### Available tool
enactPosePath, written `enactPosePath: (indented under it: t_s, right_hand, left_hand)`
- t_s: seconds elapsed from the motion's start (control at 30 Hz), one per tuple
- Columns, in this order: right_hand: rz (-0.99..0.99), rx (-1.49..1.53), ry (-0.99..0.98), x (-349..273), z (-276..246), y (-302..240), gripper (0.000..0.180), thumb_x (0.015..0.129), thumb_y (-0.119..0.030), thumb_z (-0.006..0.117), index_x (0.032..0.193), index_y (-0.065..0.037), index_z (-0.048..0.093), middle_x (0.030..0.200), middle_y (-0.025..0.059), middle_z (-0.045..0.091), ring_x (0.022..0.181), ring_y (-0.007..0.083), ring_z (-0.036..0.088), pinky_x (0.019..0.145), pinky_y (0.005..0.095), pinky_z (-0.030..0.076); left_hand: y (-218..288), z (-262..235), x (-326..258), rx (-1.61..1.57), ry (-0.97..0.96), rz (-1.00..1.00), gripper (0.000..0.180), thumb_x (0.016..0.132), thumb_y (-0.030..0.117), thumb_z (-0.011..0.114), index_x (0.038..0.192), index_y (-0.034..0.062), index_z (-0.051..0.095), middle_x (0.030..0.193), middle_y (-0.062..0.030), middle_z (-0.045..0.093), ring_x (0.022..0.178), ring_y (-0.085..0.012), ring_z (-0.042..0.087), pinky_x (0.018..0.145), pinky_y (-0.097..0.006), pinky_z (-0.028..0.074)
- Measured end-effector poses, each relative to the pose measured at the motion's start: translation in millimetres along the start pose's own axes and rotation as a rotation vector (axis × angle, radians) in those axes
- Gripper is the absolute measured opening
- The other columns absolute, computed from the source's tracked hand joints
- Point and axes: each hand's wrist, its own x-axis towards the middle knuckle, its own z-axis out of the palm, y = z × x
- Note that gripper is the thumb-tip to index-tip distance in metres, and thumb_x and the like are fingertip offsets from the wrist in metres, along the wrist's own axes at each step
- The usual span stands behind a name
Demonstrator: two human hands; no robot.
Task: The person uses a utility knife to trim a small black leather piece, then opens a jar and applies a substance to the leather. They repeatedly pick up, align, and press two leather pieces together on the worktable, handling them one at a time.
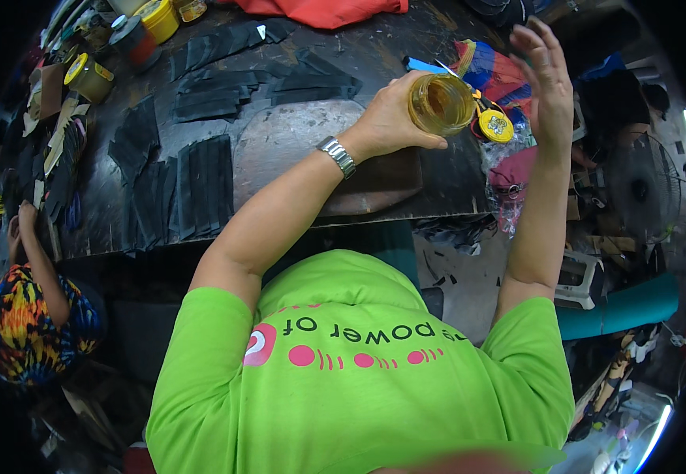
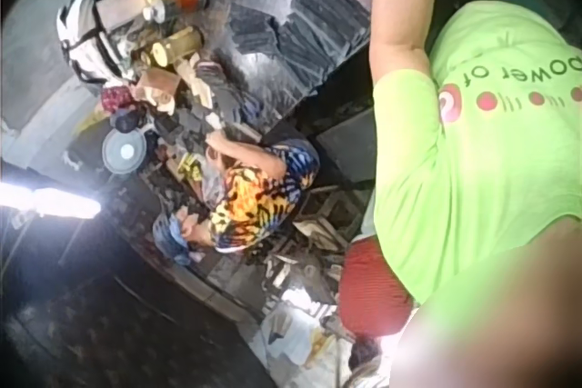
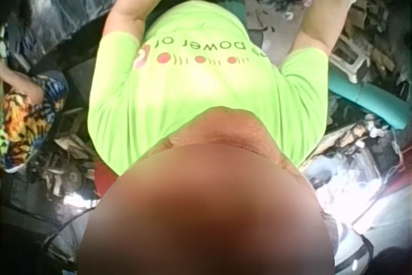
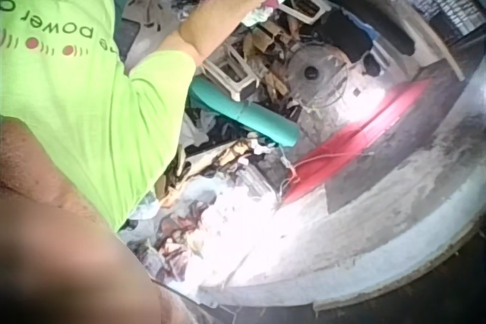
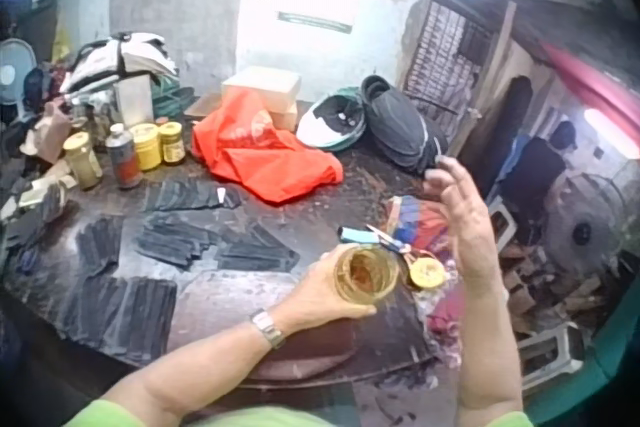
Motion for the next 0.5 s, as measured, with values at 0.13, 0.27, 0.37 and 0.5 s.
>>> enactPosePath:
  t_s: [0.13, 0.27, 0.37, 0.5]
  right_hand:
    - [0.248, -0.287, 0.084, -40, -5, 27, 0.051, 0.095, -0.011, 0.074, 0.142, -0.003, 0.055, 0.117, 0.0077, 0.065, 0.108, 0.0162, 0.062, 0.099, 0.0305, 0.049]
    - [0.204, -0.07, 0.061, -93, 23, 50, 0.071, 0.087, 0.009, 0.065, 0.152, -0.004, 0.042, 0.129, 0.0105, 0.061, 0.12, 0.0189, 0.058, 0.102, 0.0326, 0.048]
    - [0.235, -0.005, -0.01, -116, 47, 62, 0.091, 0.08, 0.013, 0.066, 0.16, -0.006, 0.027, 0.149, 0.012, 0.048, 0.138, 0.0232, 0.049, 0.115, 0.0374, 0.04]
    - [0.25, 0.137, 0.009, -119, 57, 70, 0.091, 0.081, 0.016, 0.063, 0.161, -0.006, 0.025, 0.157, 0.011, 0.041, 0.144, 0.0211, 0.042, 0.121, 0.037, 0.033]
  left_hand:
    - [-3, 5, -1, 0.116, 0.105, 0.161, 0.092, 0.054, 0.026, 0.099, 0.133, 0.0088, 0.055, 0.13, -0.0145, 0.061, 0.127, -0.0337, 0.054, 0.109, -0.043, 0.045]
    - [-7, 8, -3, 0.264, 0.132, 0.252, 0.1, 0.055, 0.027, 0.102, 0.138, 0.0065, 0.051, 0.139, -0.0132, 0.051, 0.134, -0.029, 0.05, 0.112, -0.04, 0.045]
    - [-12, 12, -3, 0.238, 0.077, 0.221, 0.102, 0.054, 0.028, 0.102, 0.139, 0.0067, 0.05, 0.137, -0.0138, 0.052, 0.131, -0.0295, 0.052, 0.111, -0.04, 0.046]
    - [-18, 13, -3, 0.209, -0.013, 0.138, 0.103, 0.056, 0.026, 0.1, 0.142, 0.0057, 0.047, 0.137, -0.0148, 0.053, 0.13, -0.029, 0.053, 0.112, -0.04, 0.044]
